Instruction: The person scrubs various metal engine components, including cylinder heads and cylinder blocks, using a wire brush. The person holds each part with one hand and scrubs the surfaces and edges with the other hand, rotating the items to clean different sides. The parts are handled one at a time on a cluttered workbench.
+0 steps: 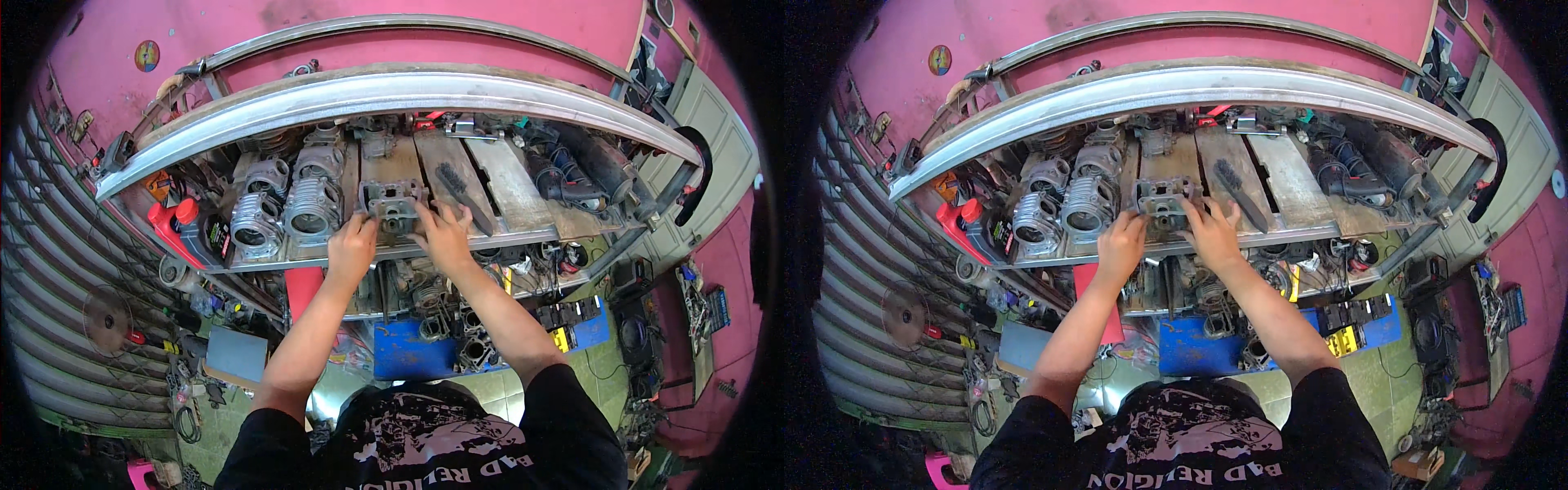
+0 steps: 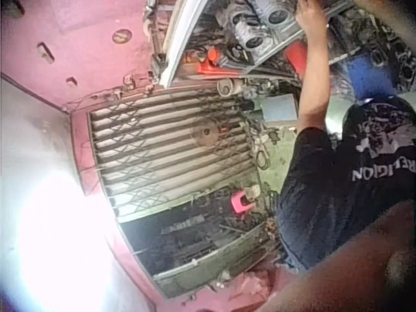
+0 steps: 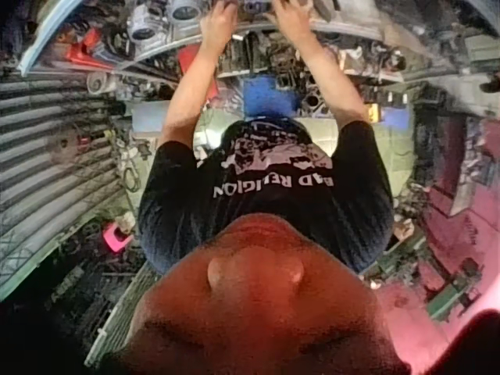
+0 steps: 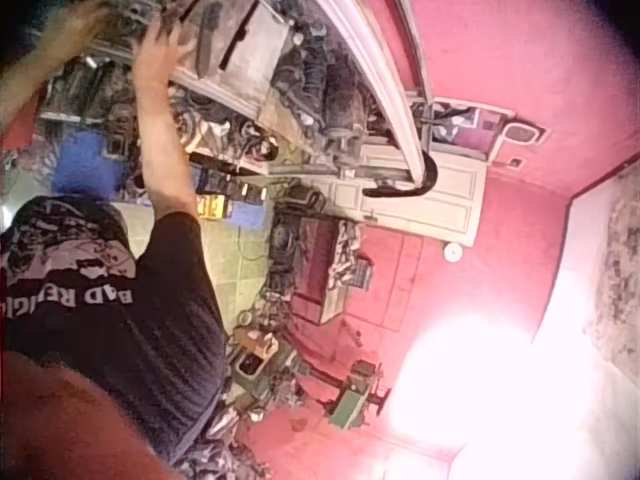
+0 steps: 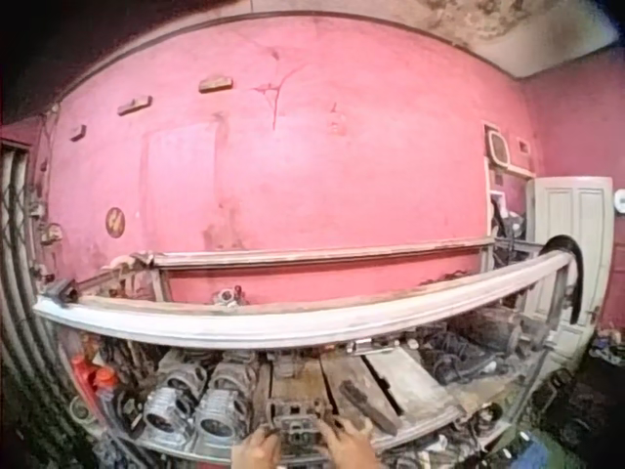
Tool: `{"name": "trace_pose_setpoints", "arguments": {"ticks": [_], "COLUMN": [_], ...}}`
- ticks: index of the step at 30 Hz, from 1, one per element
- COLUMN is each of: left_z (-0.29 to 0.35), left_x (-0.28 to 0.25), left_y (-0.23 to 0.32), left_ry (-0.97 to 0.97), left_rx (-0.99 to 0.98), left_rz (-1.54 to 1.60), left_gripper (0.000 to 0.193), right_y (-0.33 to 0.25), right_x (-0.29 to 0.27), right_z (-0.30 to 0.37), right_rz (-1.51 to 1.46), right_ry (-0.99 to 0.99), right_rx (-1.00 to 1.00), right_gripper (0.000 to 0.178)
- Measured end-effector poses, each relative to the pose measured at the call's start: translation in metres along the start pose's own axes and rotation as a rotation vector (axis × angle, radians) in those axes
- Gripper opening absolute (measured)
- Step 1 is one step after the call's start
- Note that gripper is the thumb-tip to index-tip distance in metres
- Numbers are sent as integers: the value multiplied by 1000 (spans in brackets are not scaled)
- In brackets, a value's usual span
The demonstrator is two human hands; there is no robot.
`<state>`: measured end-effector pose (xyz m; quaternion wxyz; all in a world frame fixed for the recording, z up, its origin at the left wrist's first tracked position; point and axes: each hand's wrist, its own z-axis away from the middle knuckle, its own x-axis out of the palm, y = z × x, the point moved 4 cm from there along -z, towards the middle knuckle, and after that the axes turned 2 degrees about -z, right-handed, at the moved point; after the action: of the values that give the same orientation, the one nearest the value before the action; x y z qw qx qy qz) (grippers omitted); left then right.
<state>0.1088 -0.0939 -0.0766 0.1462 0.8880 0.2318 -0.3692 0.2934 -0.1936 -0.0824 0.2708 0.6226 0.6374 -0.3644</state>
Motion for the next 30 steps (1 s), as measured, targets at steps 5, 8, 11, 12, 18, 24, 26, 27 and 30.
{"name": "trace_pose_setpoints", "arguments": {"ticks": [5,8,11,12,18,24,26,27,30], "left_z": [-17,-13,-6,-7,-20,-44,-47,-49,-54], "left_x": [-12,4,18,21,17,24,35,40,49], "left_y": [29,19,11,10,14,1,-6,-8,-11], "left_ry": [-219,-243,-189,-168,-265,-376,-303,-260,-143], "left_rx": [-169,-209,-196,-189,-230,-261,-252,-271,-304], "left_rz": [-35,-99,-123,-123,-140,-168,-204,-217,-224], "left_gripper": [110,104,103,104,103,108,81,72,53], "right_y": [-15,-18,-20,-21,-13,3,3,2,2], "right_x": [-9,11,21,24,32,55,59,60,66], "right_z": [-7,-8,-6,-6,-18,-42,-49,-54,-60], "right_rz": [190,282,294,300,244,272,255,272,372], "right_ry": [-8,27,78,93,111,120,112,148,120], "right_rx": [13,21,36,39,78,69,68,51,38], "right_gripper": [105,104,95,93,88,84,81,75,71]}}
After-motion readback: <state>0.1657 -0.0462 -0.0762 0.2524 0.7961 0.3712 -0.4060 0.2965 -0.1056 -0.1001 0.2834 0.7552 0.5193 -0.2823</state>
